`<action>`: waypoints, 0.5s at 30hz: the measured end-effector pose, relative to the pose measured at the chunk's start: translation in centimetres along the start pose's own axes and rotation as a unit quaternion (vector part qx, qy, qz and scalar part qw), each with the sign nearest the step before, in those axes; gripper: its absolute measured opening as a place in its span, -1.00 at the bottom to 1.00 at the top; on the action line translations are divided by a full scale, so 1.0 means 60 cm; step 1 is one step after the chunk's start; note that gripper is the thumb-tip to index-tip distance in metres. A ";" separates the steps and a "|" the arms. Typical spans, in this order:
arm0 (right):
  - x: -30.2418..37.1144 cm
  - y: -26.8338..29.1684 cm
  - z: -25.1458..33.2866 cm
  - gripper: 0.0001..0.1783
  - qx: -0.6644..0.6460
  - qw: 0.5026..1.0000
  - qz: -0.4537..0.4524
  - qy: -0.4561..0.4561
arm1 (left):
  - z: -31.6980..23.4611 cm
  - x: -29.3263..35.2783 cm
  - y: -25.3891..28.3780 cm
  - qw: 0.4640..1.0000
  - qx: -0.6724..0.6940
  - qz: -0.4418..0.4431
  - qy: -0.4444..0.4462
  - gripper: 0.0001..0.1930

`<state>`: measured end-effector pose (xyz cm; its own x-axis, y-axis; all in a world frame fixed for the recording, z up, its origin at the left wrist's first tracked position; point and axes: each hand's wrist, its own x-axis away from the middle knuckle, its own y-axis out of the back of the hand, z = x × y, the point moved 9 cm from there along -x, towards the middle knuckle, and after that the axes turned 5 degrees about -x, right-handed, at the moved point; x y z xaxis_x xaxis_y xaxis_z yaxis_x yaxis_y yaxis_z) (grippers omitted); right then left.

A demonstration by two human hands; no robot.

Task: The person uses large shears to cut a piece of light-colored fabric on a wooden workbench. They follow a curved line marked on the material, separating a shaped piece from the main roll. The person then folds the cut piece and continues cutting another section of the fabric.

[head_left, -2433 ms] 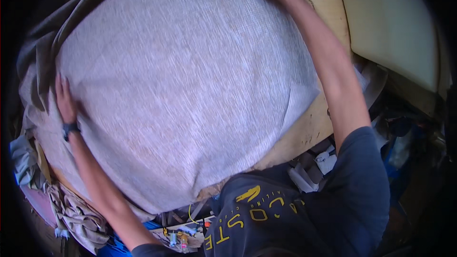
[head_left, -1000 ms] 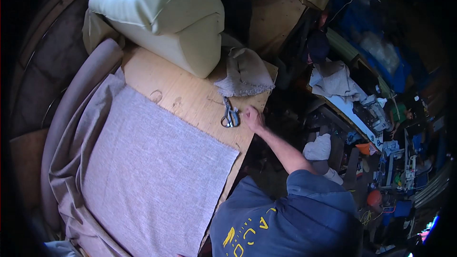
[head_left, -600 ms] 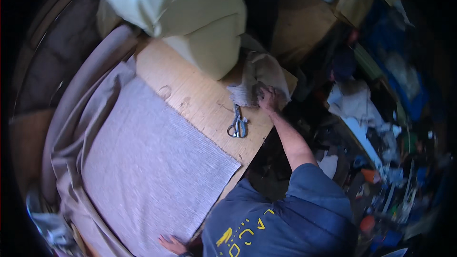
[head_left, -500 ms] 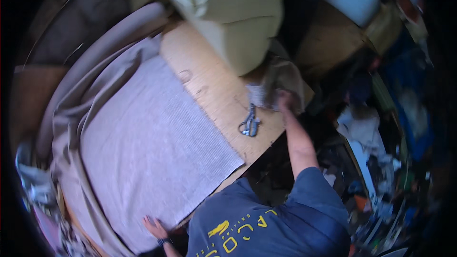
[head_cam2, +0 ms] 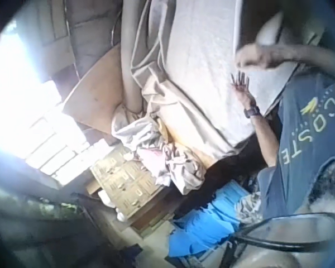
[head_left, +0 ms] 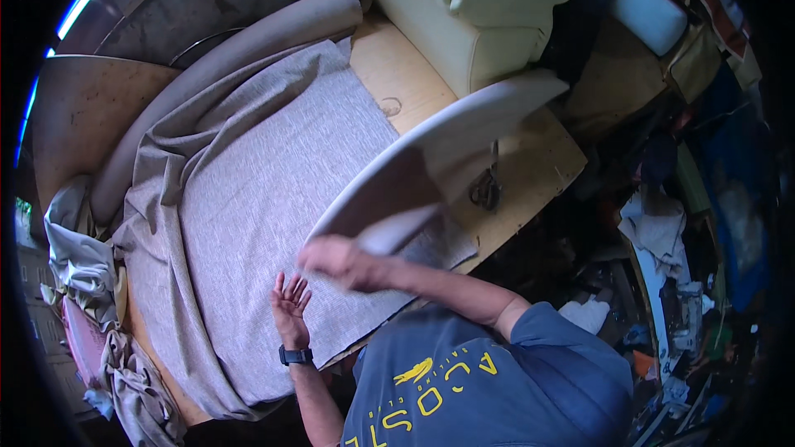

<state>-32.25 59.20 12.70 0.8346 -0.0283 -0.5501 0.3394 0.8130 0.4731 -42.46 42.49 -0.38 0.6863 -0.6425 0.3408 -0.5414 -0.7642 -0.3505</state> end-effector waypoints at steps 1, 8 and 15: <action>0.006 -0.059 0.035 -0.71 -0.073 0.996 0.051 0.012 | 0.005 0.003 0.003 0.999 0.037 0.031 0.016 -0.18; 0.245 -0.113 -0.072 -0.72 -0.302 0.855 0.134 -0.400 | 0.132 0.106 0.176 0.955 -0.268 -0.057 0.114 -0.44; 0.420 0.171 -0.210 -0.41 0.232 0.826 -0.289 -0.425 | 0.163 0.122 0.188 0.952 -0.247 -0.111 0.143 -0.61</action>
<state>-13.19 74.12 -4.99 0.4118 -0.8917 -0.1880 0.7530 0.2168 0.6213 -38.80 29.72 -10.36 0.6885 -0.3978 0.6064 -0.6096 -0.7704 0.1868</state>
